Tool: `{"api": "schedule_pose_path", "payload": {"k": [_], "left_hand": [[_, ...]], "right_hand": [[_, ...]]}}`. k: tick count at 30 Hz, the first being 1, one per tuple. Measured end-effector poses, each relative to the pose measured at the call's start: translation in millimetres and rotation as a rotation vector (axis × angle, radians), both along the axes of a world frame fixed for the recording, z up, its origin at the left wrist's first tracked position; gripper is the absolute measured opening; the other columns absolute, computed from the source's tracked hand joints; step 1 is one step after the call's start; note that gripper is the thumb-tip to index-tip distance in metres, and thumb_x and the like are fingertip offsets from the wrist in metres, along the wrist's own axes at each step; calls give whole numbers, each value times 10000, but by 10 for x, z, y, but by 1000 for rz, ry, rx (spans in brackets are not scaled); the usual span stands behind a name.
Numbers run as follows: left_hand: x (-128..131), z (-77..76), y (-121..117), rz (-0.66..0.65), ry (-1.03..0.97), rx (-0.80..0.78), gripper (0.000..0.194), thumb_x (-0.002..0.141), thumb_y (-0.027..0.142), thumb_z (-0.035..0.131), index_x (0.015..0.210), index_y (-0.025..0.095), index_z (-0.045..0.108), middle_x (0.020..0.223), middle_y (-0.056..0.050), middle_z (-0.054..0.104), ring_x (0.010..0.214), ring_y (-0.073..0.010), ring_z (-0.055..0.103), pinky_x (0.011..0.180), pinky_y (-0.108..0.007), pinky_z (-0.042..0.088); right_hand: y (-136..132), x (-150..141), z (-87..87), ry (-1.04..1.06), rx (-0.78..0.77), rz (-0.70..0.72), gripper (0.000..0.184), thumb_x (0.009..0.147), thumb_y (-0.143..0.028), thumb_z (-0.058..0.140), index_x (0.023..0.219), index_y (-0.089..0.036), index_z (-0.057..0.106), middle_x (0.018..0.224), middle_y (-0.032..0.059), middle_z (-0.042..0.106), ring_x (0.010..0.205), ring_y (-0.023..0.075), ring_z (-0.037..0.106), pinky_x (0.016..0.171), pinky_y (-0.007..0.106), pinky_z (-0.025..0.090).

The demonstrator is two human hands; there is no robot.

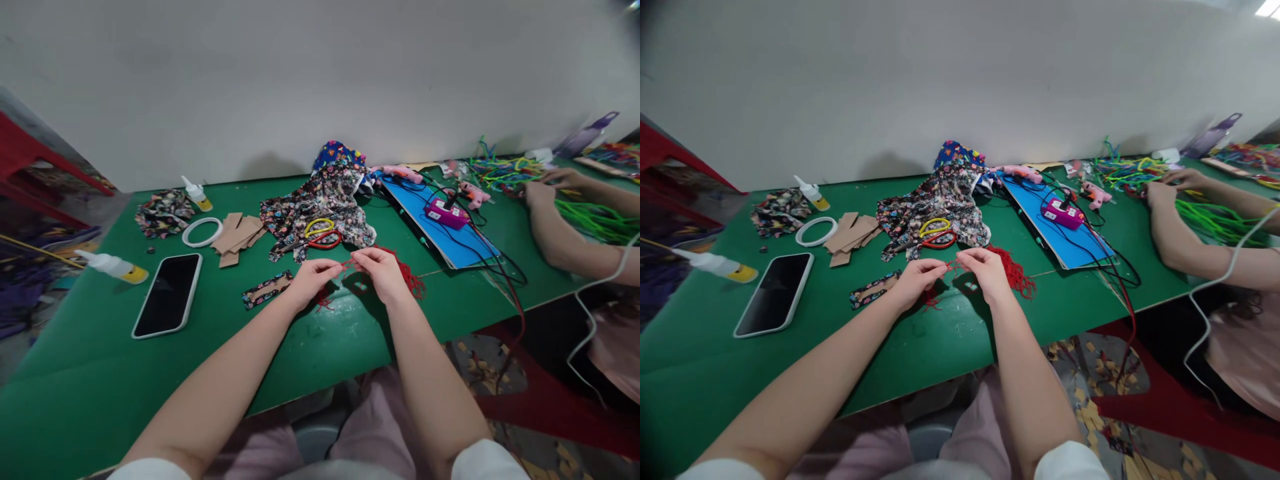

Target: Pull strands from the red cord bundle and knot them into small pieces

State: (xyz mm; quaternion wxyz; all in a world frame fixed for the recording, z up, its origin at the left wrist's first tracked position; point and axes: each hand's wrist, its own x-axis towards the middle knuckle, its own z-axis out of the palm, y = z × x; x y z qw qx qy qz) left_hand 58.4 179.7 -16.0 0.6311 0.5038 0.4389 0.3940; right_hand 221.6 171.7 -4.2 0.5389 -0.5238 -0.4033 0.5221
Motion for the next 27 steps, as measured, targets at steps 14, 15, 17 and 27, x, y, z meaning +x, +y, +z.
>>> {"api": "schedule_pose_path", "payload": {"k": [14, 15, 17, 27], "left_hand": [[-7, -93, 38, 11, -54, -45, 346, 634, 438, 720, 772, 125, 668, 538, 50, 504, 398, -15, 243, 409, -219, 133], [-9, -96, 41, 11, -61, -44, 343, 639, 439, 718, 768, 126, 664, 554, 46, 514, 395, -13, 246, 405, -220, 130], [-13, -98, 46, 9, -81, -44, 331, 653, 438, 709, 756, 128, 655, 582, 41, 525, 390, -10, 255, 398, -220, 125], [-9, -77, 47, 21, -123, -65, 309, 659, 412, 706, 751, 126, 632, 580, 46, 515, 377, -2, 259, 379, -200, 118]], "right_hand": [[-57, 190, 188, -26, 355, -420, 182, 643, -340, 729, 713, -188, 656, 635, -16, 630, 588, 112, 561, 620, 270, 469], [-68, 222, 212, -18, 388, -444, 177, 644, -335, 729, 713, -190, 654, 645, -14, 635, 590, 113, 567, 618, 272, 472], [-84, 274, 248, 0, 441, -451, 155, 648, -311, 732, 707, -191, 655, 658, -12, 642, 593, 111, 576, 616, 271, 476], [-53, 349, 297, 157, 521, -463, 142, 673, -280, 736, 715, -170, 656, 551, -44, 623, 509, 73, 573, 525, 207, 475]]}}
